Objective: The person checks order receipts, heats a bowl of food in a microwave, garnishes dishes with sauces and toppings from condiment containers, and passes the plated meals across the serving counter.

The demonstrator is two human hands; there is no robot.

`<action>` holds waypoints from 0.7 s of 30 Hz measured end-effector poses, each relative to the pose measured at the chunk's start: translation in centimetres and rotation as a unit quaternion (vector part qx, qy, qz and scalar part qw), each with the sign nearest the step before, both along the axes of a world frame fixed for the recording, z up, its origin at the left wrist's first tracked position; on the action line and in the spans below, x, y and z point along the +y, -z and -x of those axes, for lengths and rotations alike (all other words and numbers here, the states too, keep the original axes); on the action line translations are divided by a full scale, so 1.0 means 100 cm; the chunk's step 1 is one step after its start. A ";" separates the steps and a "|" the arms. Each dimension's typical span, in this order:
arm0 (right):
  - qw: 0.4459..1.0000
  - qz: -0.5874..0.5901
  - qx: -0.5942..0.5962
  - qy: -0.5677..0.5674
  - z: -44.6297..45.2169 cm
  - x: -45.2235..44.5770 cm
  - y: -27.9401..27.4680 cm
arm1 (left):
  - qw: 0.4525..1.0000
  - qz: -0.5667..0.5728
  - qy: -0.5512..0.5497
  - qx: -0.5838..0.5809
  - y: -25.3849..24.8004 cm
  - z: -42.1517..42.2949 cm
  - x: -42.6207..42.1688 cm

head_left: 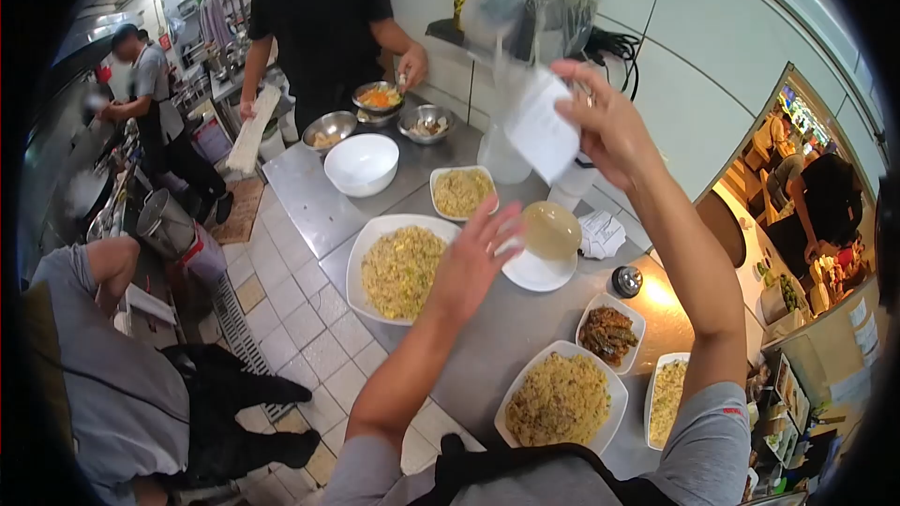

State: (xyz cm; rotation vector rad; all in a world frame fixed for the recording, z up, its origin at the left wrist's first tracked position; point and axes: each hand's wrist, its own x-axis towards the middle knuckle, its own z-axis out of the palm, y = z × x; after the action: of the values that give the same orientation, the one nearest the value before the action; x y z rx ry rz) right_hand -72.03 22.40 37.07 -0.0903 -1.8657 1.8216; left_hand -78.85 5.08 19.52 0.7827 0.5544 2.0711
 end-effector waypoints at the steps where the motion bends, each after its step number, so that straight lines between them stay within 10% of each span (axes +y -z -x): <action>1: 0.999 0.021 -0.038 -0.007 -0.014 -0.010 0.010 | 0.994 -0.075 0.045 -0.068 -0.005 0.007 0.017; 11: 0.955 -0.127 -0.264 -0.037 -0.097 -0.003 0.046 | 0.973 -0.043 -0.071 -0.217 -0.039 -0.005 0.061; 15: 0.752 -0.623 -0.203 0.074 -0.110 0.007 0.035 | 0.961 0.019 -0.215 -0.174 -0.008 -0.008 0.057; 21: 0.710 -0.577 -0.069 0.398 -0.076 0.132 -0.042 | 0.951 0.170 -0.248 -0.073 0.043 -0.057 -0.016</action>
State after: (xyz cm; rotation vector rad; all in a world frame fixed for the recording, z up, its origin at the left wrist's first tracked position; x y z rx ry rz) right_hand -64.44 35.59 41.30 -0.4836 -2.2067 -0.0673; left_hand -73.18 3.47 15.23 0.2987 1.0760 2.3644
